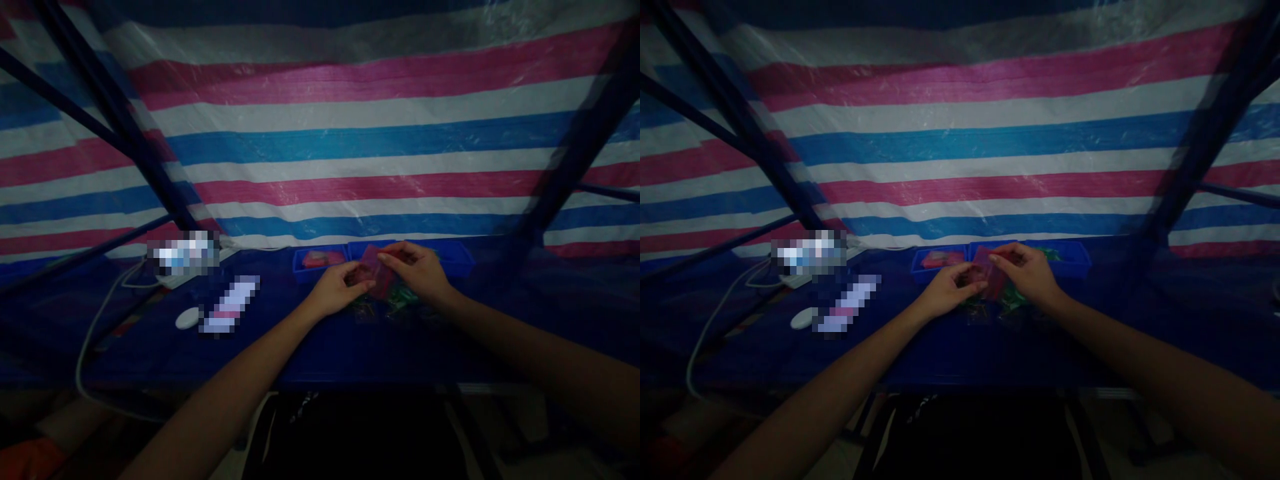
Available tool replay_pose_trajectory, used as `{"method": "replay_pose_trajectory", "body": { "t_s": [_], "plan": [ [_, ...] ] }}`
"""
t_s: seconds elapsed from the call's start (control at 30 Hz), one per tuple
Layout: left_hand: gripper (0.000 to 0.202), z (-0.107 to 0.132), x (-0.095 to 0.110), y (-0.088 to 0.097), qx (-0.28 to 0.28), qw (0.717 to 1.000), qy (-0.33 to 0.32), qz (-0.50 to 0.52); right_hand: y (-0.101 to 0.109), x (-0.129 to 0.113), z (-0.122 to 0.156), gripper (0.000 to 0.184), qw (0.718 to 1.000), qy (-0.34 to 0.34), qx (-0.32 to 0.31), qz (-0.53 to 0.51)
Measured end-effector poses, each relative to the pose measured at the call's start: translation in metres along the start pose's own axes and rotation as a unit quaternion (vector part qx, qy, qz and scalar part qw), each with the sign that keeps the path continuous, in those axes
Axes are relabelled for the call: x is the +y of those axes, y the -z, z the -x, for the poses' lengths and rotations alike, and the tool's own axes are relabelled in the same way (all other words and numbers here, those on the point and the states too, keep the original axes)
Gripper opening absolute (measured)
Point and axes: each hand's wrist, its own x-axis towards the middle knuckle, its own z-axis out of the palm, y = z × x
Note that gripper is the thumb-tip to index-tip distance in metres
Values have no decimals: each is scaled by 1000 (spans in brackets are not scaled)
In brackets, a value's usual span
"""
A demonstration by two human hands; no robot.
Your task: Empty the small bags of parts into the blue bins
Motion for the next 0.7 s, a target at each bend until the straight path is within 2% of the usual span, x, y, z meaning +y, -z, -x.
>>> {"method": "replay_pose_trajectory", "body": {
  "t_s": [0.13, 0.23, 0.33, 0.43, 0.53, 0.7],
  "plan": [
    [39, -5, -2, 4, 68, 997, -6, 46, 4, 3, -5, 32, 998, -8, 43, -54],
    [44, -9, -4, 12, 136, 988, -18, 70, 4, 3, -8, 34, 997, -20, 45, -62],
    [45, -10, -6, 26, 212, 976, -39, 17, 4, 3, -8, 35, 998, -29, 25, -56],
    [39, -10, -7, 44, 294, 952, -67, -50, 5, 3, -7, 33, 999, -23, 12, -47],
    [32, -8, -8, 61, 327, 936, -78, -102, 5, 3, -6, 32, 999, -23, 4, -34],
    [30, -8, -10, 78, 334, 926, -83, -154, 5, 2, -5, 33, 999, -33, -13, -17]
  ]
}}
